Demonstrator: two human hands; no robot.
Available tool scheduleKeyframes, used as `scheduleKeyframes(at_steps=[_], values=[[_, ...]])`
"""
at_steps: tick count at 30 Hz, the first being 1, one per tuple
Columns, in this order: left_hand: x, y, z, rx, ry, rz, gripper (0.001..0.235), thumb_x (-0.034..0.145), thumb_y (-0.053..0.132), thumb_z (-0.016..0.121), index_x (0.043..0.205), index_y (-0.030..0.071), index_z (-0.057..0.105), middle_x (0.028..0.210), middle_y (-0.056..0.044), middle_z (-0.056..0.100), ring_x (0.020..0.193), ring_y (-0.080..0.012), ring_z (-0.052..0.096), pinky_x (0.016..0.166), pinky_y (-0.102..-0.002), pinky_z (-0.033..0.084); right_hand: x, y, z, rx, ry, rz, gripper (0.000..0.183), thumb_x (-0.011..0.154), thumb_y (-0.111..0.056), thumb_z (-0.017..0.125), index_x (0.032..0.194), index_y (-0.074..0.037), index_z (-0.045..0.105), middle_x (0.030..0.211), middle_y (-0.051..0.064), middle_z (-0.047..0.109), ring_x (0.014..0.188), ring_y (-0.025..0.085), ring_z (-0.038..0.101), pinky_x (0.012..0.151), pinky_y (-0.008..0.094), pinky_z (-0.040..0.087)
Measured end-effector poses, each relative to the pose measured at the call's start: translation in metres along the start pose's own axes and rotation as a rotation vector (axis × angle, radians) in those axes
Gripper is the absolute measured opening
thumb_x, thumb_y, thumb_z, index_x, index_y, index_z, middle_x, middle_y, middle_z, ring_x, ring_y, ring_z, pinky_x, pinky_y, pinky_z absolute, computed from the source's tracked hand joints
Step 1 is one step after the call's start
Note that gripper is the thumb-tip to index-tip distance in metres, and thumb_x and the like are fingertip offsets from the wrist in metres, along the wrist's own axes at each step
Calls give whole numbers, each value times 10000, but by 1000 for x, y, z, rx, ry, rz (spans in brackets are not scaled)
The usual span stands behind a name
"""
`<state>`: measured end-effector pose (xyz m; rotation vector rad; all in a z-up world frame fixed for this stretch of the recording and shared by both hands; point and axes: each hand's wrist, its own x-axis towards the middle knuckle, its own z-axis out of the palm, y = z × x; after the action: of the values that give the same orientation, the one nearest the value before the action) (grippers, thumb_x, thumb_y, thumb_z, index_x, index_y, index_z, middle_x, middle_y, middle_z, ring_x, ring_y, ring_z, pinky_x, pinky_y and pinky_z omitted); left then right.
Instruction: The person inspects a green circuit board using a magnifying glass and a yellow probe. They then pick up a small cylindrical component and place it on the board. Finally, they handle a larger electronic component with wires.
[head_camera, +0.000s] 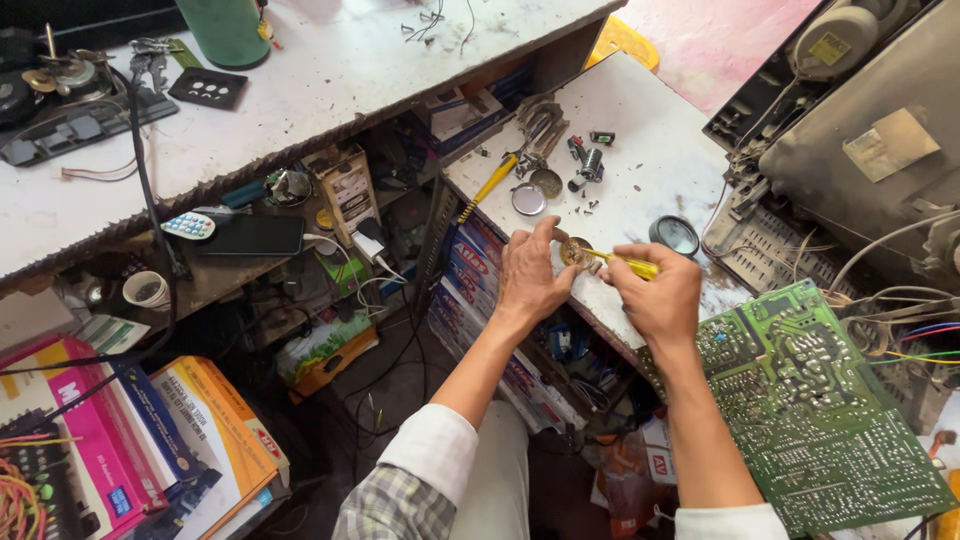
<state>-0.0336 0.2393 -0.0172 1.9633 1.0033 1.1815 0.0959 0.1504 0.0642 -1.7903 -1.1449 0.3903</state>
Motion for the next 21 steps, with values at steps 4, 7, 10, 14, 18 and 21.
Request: scheduleKeyframes(at_steps=[4, 7, 10, 14, 18, 21], values=[[3, 2, -2, 46, -54, -49, 708, 742, 229, 847, 1342, 54, 514, 1160, -67, 697, 1080, -297, 583, 979, -436, 432, -24, -2, -20, 514, 10, 167, 224, 925, -73, 698, 1051, 110, 673, 890, 200, 763, 761, 213, 773, 666, 238, 624], [3, 0, -2, 50, -42, -26, 721, 734, 241, 857, 1342, 49, 520, 1168, -78, 696, 1098, -305, 579, 991, -444, 429, -47, 1, -40, 771, 24, 269, 193, 960, -79, 683, 1029, 100, 666, 909, 207, 762, 770, 229, 767, 647, 226, 601], [-1, -5, 1, 49, -17, 36, 721, 740, 245, 859, 1348, 44, 526, 1191, -91, 703, 1109, -323, 578, 1005, -449, 426, -73, 10, -62, 895, 51, 319, 183, 986, -97, 678, 1030, 81, 687, 897, 193, 764, 742, 208, 741, 617, 217, 575], [1, -15, 3, 50, -2, 112, 757, 728, 250, 863, 1365, 29, 519, 1209, -112, 702, 1106, -347, 582, 1008, -451, 432, -110, 28, -93, 949, 101, 353, 165, 1017, -105, 689, 1065, 51, 710, 824, 126, 724, 653, 167, 684, 559, 215, 532], [-1, -24, 3, 52, -24, 147, 756, 754, 223, 875, 1389, 17, 522, 1238, -117, 701, 1116, -362, 575, 1026, -445, 428, -152, 53, -134, 929, 181, 266, 186, 954, -63, 663, 1107, 31, 709, 856, 116, 737, 699, 162, 700, 612, 226, 549], [0, -24, 3, 48, -44, 154, 764, 743, 195, 872, 1389, 2, 513, 1245, -103, 710, 1124, -358, 570, 1035, -434, 421, -185, 63, -157, 721, 332, 191, 190, 974, -39, 676, 1141, 46, 702, 915, 131, 746, 738, 164, 700, 641, 229, 547]])
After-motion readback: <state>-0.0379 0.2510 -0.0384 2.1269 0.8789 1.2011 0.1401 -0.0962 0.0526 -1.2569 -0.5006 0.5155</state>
